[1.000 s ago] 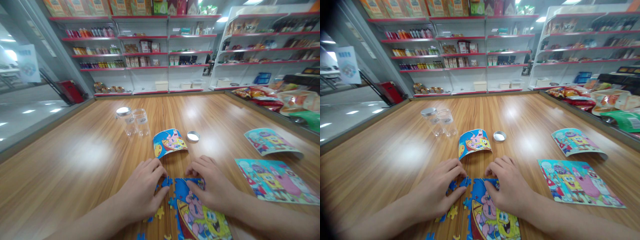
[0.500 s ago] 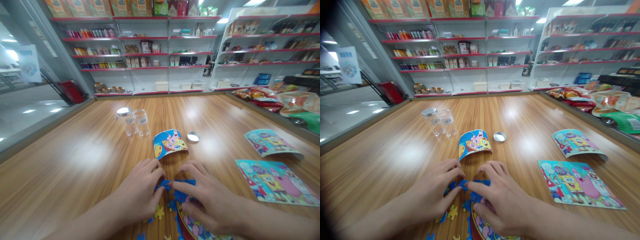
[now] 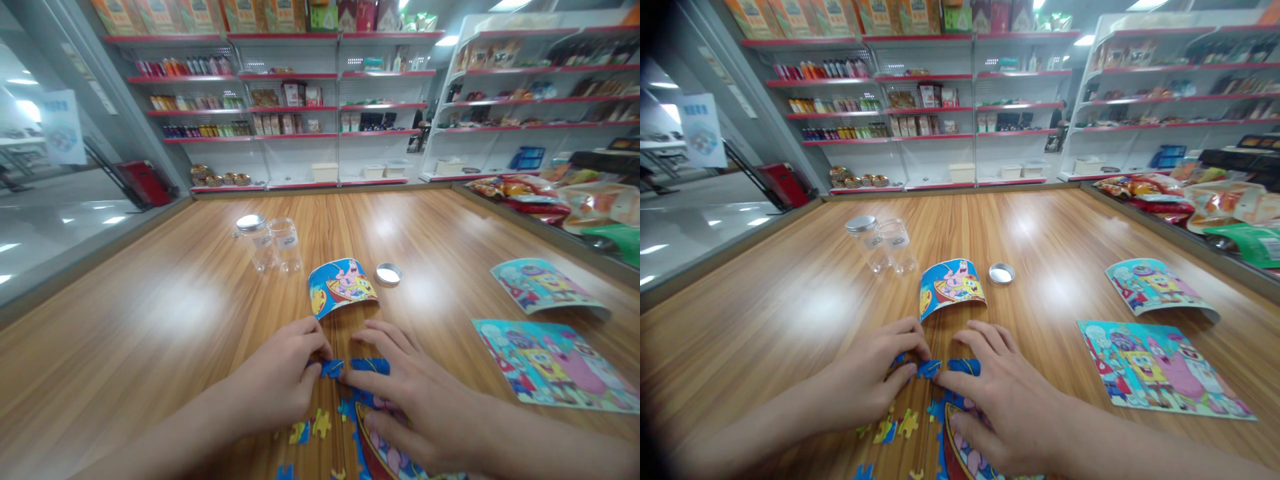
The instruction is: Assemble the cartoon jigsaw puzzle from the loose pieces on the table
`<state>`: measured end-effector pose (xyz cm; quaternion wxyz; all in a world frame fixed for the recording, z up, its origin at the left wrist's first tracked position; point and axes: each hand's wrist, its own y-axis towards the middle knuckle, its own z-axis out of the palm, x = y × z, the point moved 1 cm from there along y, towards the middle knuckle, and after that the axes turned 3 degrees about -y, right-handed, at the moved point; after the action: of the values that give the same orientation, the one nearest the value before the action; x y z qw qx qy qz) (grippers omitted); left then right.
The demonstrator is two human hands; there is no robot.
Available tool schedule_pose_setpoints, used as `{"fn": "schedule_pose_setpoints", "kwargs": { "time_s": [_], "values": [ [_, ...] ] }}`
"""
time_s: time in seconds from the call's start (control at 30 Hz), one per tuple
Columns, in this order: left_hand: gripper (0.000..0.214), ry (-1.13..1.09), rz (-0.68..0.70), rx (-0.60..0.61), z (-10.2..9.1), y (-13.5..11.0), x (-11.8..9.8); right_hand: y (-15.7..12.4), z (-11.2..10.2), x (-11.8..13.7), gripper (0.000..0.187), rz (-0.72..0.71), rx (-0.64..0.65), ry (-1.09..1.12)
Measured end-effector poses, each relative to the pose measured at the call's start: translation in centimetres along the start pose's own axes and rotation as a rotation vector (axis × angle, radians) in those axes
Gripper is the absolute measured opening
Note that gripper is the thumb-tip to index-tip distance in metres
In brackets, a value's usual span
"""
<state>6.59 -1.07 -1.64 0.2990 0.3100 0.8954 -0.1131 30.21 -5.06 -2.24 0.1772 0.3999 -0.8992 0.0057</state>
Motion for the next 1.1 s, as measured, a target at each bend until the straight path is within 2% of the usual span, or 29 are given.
{"fn": "schedule_pose_setpoints", "kwargs": {
  "time_s": [0.37, 0.77, 1.1],
  "values": [
    [0.008, 0.055, -0.006, -0.010, -0.20, 0.11, 0.13, 0.04, -0.15, 0.01, 0.046, -0.012, 0.010, -0.019],
    [0.006, 0.005, -0.018, 0.006, -0.13, 0.14, 0.30, -0.17, 0.09, -0.14, 0.053, 0.026, 0.044, -0.046],
    [0.005, -0.052, -0.162, 0.046, -0.10, 0.53, 0.24, -0.08, 0.02, -0.15, 0.055, 0.032, 0.058, -0.037]
  ]
}}
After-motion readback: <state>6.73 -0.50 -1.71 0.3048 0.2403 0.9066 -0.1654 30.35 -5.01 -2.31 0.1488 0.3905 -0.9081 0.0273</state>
